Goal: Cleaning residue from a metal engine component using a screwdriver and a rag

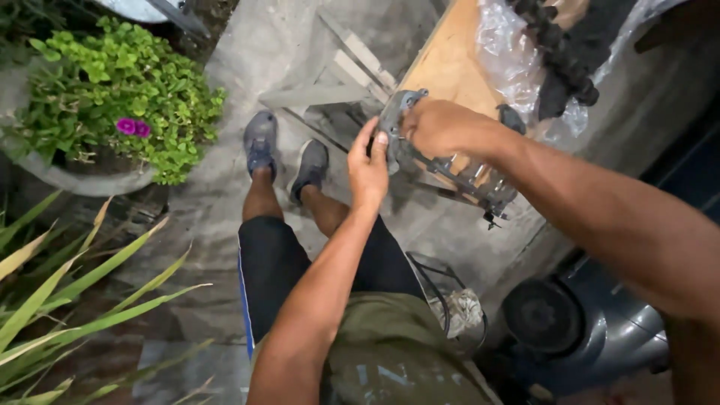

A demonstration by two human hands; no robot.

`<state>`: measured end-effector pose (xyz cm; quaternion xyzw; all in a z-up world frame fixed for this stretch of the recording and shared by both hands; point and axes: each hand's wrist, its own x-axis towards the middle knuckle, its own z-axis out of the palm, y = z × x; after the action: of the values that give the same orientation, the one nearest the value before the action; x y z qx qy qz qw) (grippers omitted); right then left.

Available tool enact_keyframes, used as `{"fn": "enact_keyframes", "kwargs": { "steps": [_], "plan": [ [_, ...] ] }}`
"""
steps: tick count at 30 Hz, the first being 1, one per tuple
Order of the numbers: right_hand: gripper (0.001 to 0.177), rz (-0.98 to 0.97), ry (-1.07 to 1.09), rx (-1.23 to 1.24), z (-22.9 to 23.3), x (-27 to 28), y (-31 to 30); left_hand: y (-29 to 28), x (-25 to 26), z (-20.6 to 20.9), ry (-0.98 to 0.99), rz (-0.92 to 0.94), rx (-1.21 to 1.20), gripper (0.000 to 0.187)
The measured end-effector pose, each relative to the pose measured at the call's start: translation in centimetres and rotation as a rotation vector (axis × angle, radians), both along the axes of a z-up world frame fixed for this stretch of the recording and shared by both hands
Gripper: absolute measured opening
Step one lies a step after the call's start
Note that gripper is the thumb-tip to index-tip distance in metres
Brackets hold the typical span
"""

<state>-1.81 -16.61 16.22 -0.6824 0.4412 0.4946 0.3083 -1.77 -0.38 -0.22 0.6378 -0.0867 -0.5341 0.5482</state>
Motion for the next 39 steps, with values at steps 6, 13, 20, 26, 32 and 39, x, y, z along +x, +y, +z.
{"fn": "enact_keyframes", "kwargs": {
  "steps": [6,13,20,26,32,39],
  "plan": [
    [0.037,-0.311,-0.169,-0.005,5.5,-0.1,-0.2,-0.1,1.6,1.2,-0.054,-0.042,0.083,0.043],
    [0.031,-0.731,-0.672,-0.223,10.4,-9.8,3.7,0.8,1.4,1.2,-0.13,-0.12,0.3,0.062],
    [0.032,-1.763,-0.751,-0.542,2.8,-18.7,25.8,0.7,1.4,1.3,-0.03,0.028,0.218,0.045],
    [0.033,-1.994,-0.825,-0.636,0.0,-17.0,33.9,-1.9,3.5,8.2,0.248,0.014,0.009,0.038],
    [0.028,-1.901,-1.024,-0.679,-0.5,-17.1,36.0,7.0,7.9,13.4,0.261,-0.297,0.099,0.054],
    [0.051,-1.824,-0.954,-0.608,-0.7,-10.8,33.0,12.4,7.3,12.2,0.369,-0.398,0.208,0.044]
  ]
}}
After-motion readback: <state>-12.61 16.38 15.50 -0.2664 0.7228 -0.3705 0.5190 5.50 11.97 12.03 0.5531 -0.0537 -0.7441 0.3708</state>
